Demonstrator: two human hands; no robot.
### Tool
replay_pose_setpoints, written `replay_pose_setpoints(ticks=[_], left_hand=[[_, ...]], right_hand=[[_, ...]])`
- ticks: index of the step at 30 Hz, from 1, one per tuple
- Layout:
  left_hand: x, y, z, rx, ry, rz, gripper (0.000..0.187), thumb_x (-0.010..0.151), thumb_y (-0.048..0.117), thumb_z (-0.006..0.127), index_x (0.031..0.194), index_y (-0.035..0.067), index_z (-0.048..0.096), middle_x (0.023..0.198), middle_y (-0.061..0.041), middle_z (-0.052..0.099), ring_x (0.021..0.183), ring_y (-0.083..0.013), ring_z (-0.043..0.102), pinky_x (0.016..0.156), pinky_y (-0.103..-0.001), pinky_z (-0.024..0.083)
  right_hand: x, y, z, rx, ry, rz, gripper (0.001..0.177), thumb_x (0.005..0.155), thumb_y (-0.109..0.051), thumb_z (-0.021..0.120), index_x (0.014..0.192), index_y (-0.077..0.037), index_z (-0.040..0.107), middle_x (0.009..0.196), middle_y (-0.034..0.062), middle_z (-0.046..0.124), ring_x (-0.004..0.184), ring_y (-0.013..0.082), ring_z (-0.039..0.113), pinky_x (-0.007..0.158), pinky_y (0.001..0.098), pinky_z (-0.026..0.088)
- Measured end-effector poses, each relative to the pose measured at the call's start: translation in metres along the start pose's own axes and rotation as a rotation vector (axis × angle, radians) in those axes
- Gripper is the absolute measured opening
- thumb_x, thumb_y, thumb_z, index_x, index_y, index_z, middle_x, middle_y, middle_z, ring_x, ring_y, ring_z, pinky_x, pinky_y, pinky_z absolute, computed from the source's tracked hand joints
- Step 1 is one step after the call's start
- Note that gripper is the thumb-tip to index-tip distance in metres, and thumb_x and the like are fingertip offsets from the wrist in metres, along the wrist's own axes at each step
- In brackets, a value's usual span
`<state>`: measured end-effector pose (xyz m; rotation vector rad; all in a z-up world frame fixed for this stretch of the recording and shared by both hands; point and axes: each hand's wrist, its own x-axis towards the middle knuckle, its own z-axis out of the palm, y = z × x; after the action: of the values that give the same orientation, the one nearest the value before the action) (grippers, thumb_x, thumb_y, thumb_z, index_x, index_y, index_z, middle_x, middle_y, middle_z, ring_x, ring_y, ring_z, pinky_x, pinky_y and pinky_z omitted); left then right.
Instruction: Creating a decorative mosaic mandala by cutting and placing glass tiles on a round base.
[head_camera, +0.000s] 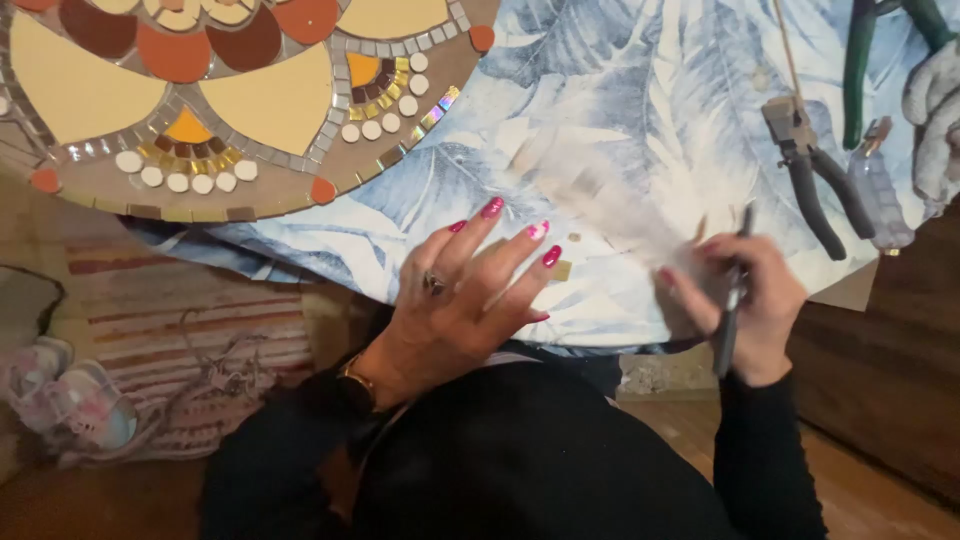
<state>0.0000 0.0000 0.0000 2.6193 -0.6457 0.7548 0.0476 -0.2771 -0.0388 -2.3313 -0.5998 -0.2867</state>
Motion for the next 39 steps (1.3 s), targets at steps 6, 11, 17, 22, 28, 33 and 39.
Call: replay_pose_setpoints(ticks=[6, 11, 17, 22, 28, 33, 39], left_hand=[[-0.016, 0.017, 0.013, -0.142, -0.146, -0.062, 0.037, 0.082, 0.036, 0.057, 0.108, 0.010, 0.053, 0.122, -0.007, 0.038, 0.120, -0.0288, 0.023, 0.097, -0.046, 0.023], [-0.016, 0.025, 0.006, -0.190, -0.129, -0.087, 0.040, 0.078, 0.030, 0.061, 0.106, 0.004, 0.054, 0.118, -0.011, 0.041, 0.120, -0.0338, 0.025, 0.096, -0.050, 0.028], [-0.017, 0.032, 0.013, -0.253, -0.203, -0.117, 0.050, 0.070, 0.031, 0.066, 0.107, -0.001, 0.053, 0.120, -0.016, 0.042, 0.121, -0.0379, 0.027, 0.098, -0.055, 0.022], [-0.014, 0.032, 0.011, -0.275, -0.237, -0.145, 0.050, 0.070, 0.033, 0.063, 0.104, -0.002, 0.053, 0.119, -0.019, 0.044, 0.120, -0.0370, 0.030, 0.095, -0.057, 0.025], [-0.017, 0.027, 0.016, -0.242, -0.257, -0.163, 0.053, 0.074, 0.037, 0.057, 0.108, -0.003, 0.050, 0.123, -0.020, 0.041, 0.121, -0.0392, 0.027, 0.099, -0.055, 0.017], [-0.022, 0.024, 0.025, -0.161, -0.316, -0.119, 0.071, 0.068, 0.045, 0.060, 0.116, -0.004, 0.045, 0.131, -0.017, 0.036, 0.124, -0.0332, 0.026, 0.100, -0.051, 0.015], [-0.026, 0.022, 0.035, -0.119, -0.333, -0.118, 0.086, 0.063, 0.057, 0.062, 0.118, -0.006, 0.044, 0.131, -0.021, 0.034, 0.125, -0.0329, 0.026, 0.101, -0.047, 0.016]], right_hand=[[0.033, 0.001, -0.021, -0.366, 0.083, -0.102, 0.032, 0.083, 0.005, 0.069, 0.106, 0.009, 0.047, 0.096, 0.0193, 0.052, 0.076, 0.0246, 0.051, 0.066, 0.0319, 0.045], [0.042, 0.000, -0.047, -0.796, -0.041, -0.185, 0.007, 0.091, -0.004, 0.059, 0.091, -0.001, 0.053, 0.074, 0.0096, 0.054, 0.061, 0.0188, 0.046, 0.054, 0.0277, 0.038], [0.057, 0.024, -0.041, -1.211, -0.325, -0.102, 0.045, 0.099, -0.047, 0.048, 0.065, -0.018, 0.051, 0.050, -0.0070, 0.047, 0.038, 0.0058, 0.037, 0.040, 0.0172, 0.031], [0.070, 0.095, -0.065, -1.235, -0.194, -0.160, 0.051, 0.111, -0.045, 0.055, 0.066, -0.021, 0.047, 0.050, -0.0103, 0.031, 0.039, 0.0045, 0.023, 0.036, 0.0174, 0.016], [0.072, 0.137, -0.112, -1.025, -0.284, 0.099, 0.015, 0.099, -0.013, 0.065, 0.093, 0.001, 0.063, 0.080, 0.0114, 0.062, 0.061, 0.0158, 0.059, 0.051, 0.0209, 0.050], [0.048, 0.111, -0.101, -0.840, -0.366, 0.256, 0.020, 0.090, -0.011, 0.063, 0.096, 0.008, 0.062, 0.093, 0.0205, 0.053, 0.067, 0.0270, 0.057, 0.059, 0.0337, 0.050], [0.026, 0.134, -0.098, -0.787, -0.172, 0.038, 0.011, 0.097, 0.008, 0.052, 0.106, 0.012, 0.047, 0.093, 0.0205, 0.052, 0.074, 0.0262, 0.052, 0.067, 0.0312, 0.048]])
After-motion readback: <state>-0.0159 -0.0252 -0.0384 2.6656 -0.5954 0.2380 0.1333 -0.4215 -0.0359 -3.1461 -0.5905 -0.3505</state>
